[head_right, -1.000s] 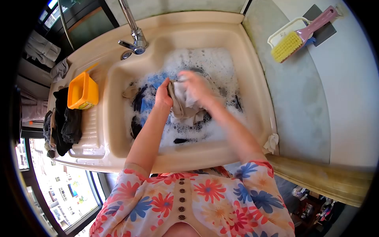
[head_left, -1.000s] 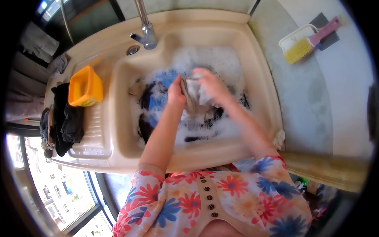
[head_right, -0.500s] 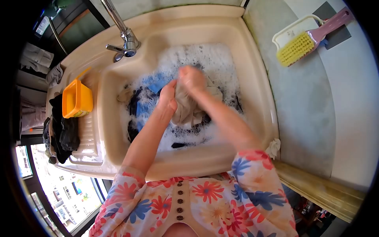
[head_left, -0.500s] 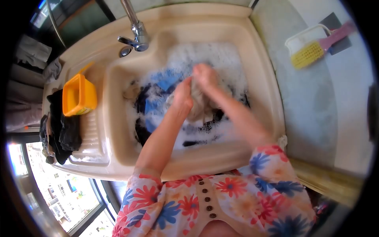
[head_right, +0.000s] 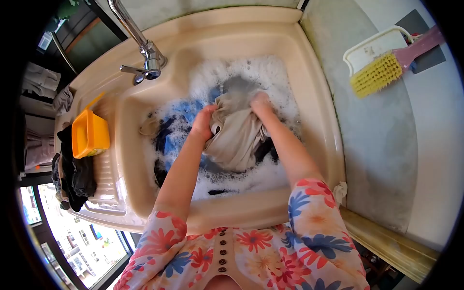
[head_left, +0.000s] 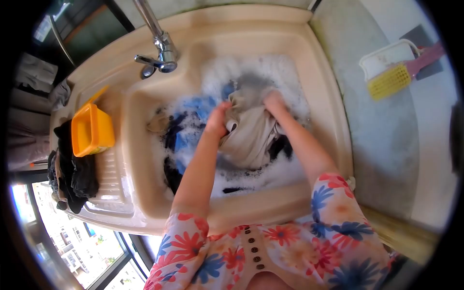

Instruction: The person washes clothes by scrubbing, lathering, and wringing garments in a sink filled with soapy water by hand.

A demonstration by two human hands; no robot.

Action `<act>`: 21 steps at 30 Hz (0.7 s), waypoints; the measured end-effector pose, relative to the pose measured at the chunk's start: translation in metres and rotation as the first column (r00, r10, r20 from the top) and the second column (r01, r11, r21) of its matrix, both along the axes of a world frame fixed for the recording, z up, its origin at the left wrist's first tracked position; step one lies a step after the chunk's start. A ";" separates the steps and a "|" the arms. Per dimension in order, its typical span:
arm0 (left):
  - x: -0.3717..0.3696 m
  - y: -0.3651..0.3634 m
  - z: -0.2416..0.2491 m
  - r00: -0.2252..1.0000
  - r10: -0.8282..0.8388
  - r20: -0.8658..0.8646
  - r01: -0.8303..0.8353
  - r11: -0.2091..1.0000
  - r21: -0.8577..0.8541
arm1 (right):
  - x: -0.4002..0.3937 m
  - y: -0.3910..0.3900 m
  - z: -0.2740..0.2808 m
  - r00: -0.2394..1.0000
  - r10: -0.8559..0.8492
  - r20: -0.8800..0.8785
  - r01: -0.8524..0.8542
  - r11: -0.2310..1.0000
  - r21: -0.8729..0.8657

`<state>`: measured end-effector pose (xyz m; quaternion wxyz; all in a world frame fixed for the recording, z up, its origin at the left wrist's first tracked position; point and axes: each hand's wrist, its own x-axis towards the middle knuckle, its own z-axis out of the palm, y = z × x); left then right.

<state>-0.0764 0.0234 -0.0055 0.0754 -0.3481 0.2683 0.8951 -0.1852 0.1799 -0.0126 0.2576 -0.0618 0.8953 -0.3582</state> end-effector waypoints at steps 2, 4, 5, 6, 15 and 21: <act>-0.003 0.000 -0.018 0.931 -0.054 -0.361 0.172 0.937 0.303 | 0.043 -0.019 0.026 0.833 0.156 -0.531 -0.177 0.984 0.011; -0.013 -0.004 -0.073 0.771 -0.076 -0.633 0.411 0.819 0.401 | 0.104 -0.038 0.063 0.777 0.175 -0.605 -0.483 0.782 -0.394; -0.016 -0.004 -0.086 0.729 -0.079 -0.680 0.449 0.805 0.387 | 0.122 -0.050 0.071 0.615 0.249 -0.749 -0.560 0.806 -0.192; -0.018 0.003 -0.090 0.810 -0.101 -0.577 0.323 0.899 0.297 | 0.116 -0.051 0.071 0.696 0.378 -0.611 -0.522 0.850 -0.068; 0.000 0.010 -0.116 0.947 0.058 -0.315 -0.103 0.986 -0.128 | 0.087 -0.055 0.037 0.652 -0.021 -0.758 -0.332 0.891 -0.310; 0.005 -0.023 0.031 0.996 -0.017 -0.083 0.005 0.990 -0.139 | -0.036 0.016 0.005 0.840 -0.034 -0.541 -0.001 0.998 -0.065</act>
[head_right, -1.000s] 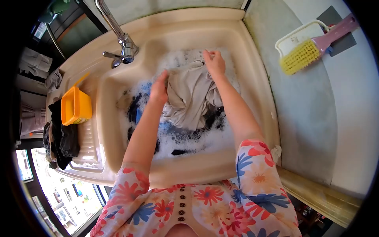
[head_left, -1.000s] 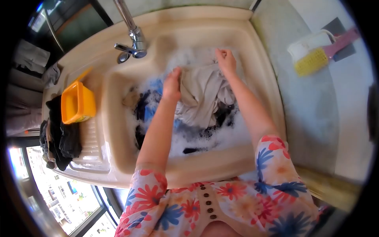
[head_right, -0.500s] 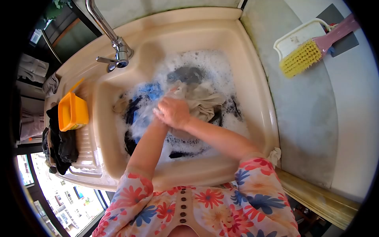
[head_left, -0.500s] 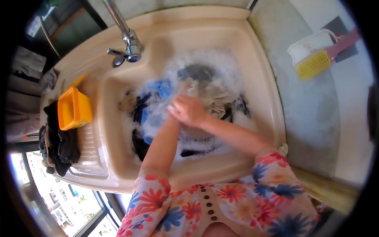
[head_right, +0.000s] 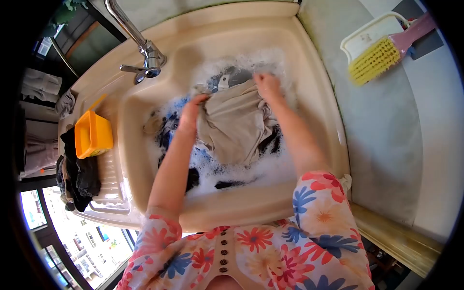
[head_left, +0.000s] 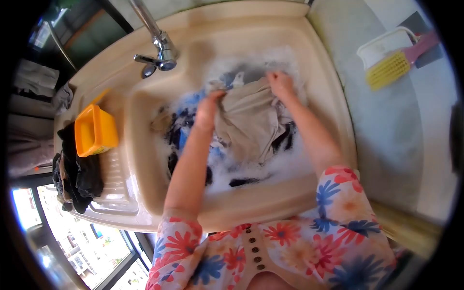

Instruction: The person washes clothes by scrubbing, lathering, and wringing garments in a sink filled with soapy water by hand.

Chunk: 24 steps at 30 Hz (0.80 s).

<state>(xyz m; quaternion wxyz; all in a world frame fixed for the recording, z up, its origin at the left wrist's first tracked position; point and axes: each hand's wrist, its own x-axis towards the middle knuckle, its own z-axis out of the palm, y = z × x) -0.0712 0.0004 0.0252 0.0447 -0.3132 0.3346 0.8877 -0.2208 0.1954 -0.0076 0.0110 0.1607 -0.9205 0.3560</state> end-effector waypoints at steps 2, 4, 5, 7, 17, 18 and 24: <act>0.005 0.001 -0.006 0.999 -0.035 0.031 0.041 0.968 -0.248 | 0.015 0.003 0.017 0.987 -0.134 0.086 0.140 0.988 -0.066; 0.016 0.004 -0.012 0.995 -0.059 0.079 0.090 0.871 -0.484 | 0.062 -0.009 0.031 0.997 -0.070 0.025 0.066 0.988 0.136; 0.017 0.020 -0.004 0.966 -0.114 0.234 0.256 0.582 -0.772 | 0.089 -0.019 0.034 0.995 0.085 -0.049 -0.061 0.926 0.372; 0.011 0.013 -0.013 0.906 -0.261 0.335 0.423 0.612 -0.669 | 0.078 0.003 -0.008 0.905 0.414 0.100 -0.425 0.885 0.188; 0.014 0.021 -0.051 0.992 0.124 0.028 -0.121 0.989 -0.080 | 0.129 -0.042 0.036 0.751 0.535 -0.388 -0.552 0.830 0.076; 0.020 0.017 -0.041 0.998 0.059 0.017 -0.057 0.992 -0.114 | 0.116 -0.034 0.035 0.882 0.443 -0.158 -0.437 0.897 0.074; 0.057 -0.037 0.067 0.608 -0.505 0.612 0.589 -0.229 -0.775 | 0.067 -0.003 0.080 0.930 0.313 0.191 -0.314 0.949 -0.026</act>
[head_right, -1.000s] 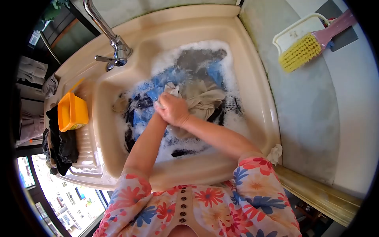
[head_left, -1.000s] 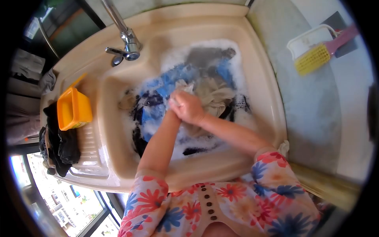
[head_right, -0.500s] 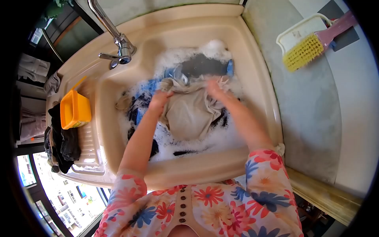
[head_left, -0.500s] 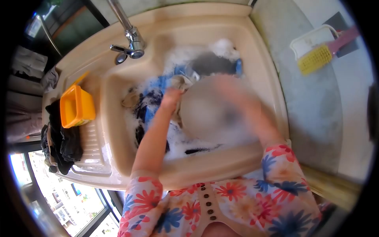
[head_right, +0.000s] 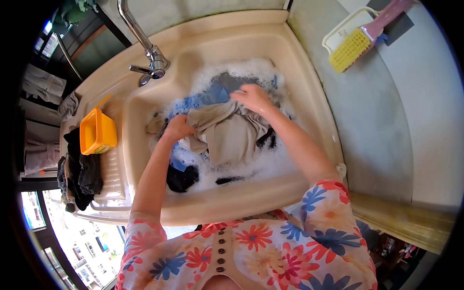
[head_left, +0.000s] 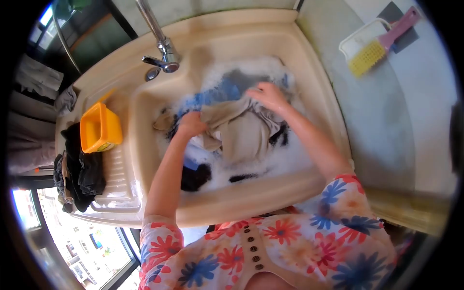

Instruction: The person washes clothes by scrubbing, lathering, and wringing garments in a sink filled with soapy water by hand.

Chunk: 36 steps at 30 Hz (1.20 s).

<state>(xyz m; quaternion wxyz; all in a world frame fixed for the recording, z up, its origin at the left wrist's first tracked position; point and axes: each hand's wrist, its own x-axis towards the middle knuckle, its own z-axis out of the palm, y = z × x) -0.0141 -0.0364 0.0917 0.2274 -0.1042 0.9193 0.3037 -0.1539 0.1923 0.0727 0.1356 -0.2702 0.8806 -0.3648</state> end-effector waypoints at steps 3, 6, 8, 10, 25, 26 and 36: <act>-0.014 0.030 0.026 0.729 0.080 -0.680 0.077 0.977 0.198 | 0.026 -0.051 0.073 0.890 0.456 -0.015 -0.447 0.867 -0.221; -0.029 0.044 0.047 0.875 0.209 -0.437 0.045 0.863 0.503 | 0.032 -0.064 0.112 0.888 0.433 0.156 -0.248 0.736 -0.630; -0.029 0.033 0.047 0.898 0.349 -0.267 -0.063 0.704 0.707 | 0.029 -0.053 0.095 0.834 0.505 0.221 -0.180 0.629 -0.756; -0.011 0.035 0.096 0.823 0.558 -0.109 -0.115 0.352 0.929 | 0.034 -0.031 0.070 0.779 0.531 0.332 -0.286 0.773 -0.566; 0.014 -0.017 0.022 0.573 0.663 0.481 -0.439 -0.248 0.864 | -0.002 0.039 -0.046 0.824 -0.172 0.539 0.446 0.783 -0.433; 0.007 0.000 -0.005 0.560 0.646 0.518 -0.507 -0.228 0.831 | 0.016 0.018 -0.060 0.916 -0.269 0.297 0.300 0.952 -0.063; -0.002 0.054 -0.046 0.638 0.363 0.679 -0.553 -0.397 0.732 | 0.063 -0.013 -0.009 0.928 -0.244 0.283 0.228 0.970 0.088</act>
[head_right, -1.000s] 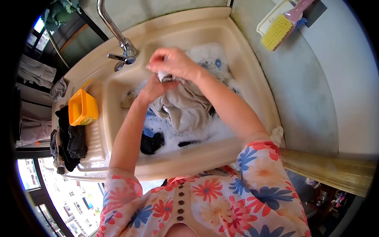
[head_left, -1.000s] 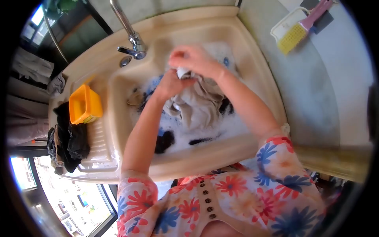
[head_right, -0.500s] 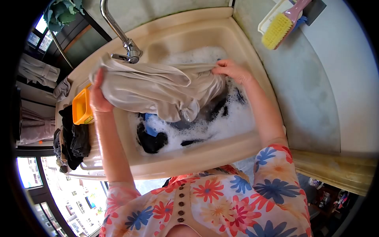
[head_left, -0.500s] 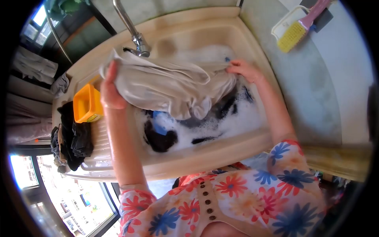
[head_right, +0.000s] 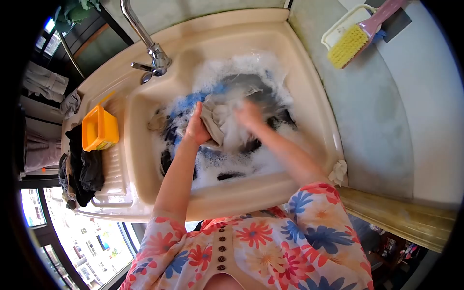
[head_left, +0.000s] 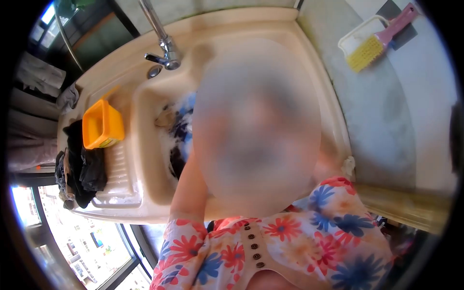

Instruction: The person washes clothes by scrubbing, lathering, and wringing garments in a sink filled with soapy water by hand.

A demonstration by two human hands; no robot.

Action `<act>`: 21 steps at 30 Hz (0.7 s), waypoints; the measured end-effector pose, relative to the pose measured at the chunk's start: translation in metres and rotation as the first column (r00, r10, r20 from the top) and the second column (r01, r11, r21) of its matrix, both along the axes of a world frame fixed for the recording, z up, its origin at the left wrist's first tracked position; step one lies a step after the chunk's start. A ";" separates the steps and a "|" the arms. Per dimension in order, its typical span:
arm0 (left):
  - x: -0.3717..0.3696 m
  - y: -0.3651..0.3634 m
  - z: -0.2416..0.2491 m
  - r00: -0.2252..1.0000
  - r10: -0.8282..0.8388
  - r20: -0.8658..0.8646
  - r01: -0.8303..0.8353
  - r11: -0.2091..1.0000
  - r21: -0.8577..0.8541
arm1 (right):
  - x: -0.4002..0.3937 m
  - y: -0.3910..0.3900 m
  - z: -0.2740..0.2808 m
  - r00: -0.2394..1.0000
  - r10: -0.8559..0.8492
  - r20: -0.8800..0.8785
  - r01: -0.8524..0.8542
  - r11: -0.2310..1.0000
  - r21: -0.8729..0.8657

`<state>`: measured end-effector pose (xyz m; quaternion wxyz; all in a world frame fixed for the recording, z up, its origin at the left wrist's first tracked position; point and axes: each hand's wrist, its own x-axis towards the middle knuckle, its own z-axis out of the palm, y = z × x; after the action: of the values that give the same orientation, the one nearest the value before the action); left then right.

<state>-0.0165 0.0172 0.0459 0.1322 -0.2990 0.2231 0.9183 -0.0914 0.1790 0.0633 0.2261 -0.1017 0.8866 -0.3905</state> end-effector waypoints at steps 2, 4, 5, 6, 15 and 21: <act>0.001 0.014 0.005 0.999 0.002 -0.054 -0.001 1.000 0.014 | 0.040 -0.037 -0.037 0.827 0.131 -0.546 -0.314 0.914 -0.256; 0.019 -0.003 -0.054 0.944 -0.030 -0.329 -0.063 0.962 -0.267 | 0.074 -0.050 0.014 0.778 0.197 -0.597 -0.411 0.878 -0.247; 0.022 -0.010 -0.083 0.891 -0.155 -0.426 -0.138 0.802 -0.581 | 0.078 -0.053 0.025 0.776 0.218 -0.592 -0.418 0.881 -0.224; 0.020 -0.015 -0.112 0.890 -0.261 -0.375 -0.172 0.569 -0.804 | 0.060 -0.059 0.022 0.824 0.221 -0.521 -0.349 0.923 -0.160; 0.006 0.012 -0.033 0.905 0.334 -0.263 -0.236 0.909 0.343 | 0.017 -0.064 -0.024 0.755 0.014 -0.656 -0.192 0.961 -0.200; -0.008 0.014 0.006 0.955 0.232 0.183 -0.167 0.934 -0.314 | -0.074 0.001 -0.033 0.906 0.132 -0.401 -0.070 0.984 0.165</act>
<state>-0.0248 0.0308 0.0523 0.0151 -0.4350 0.3104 0.8451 -0.1659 0.1800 0.0303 0.0617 -0.2103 0.9341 -0.2819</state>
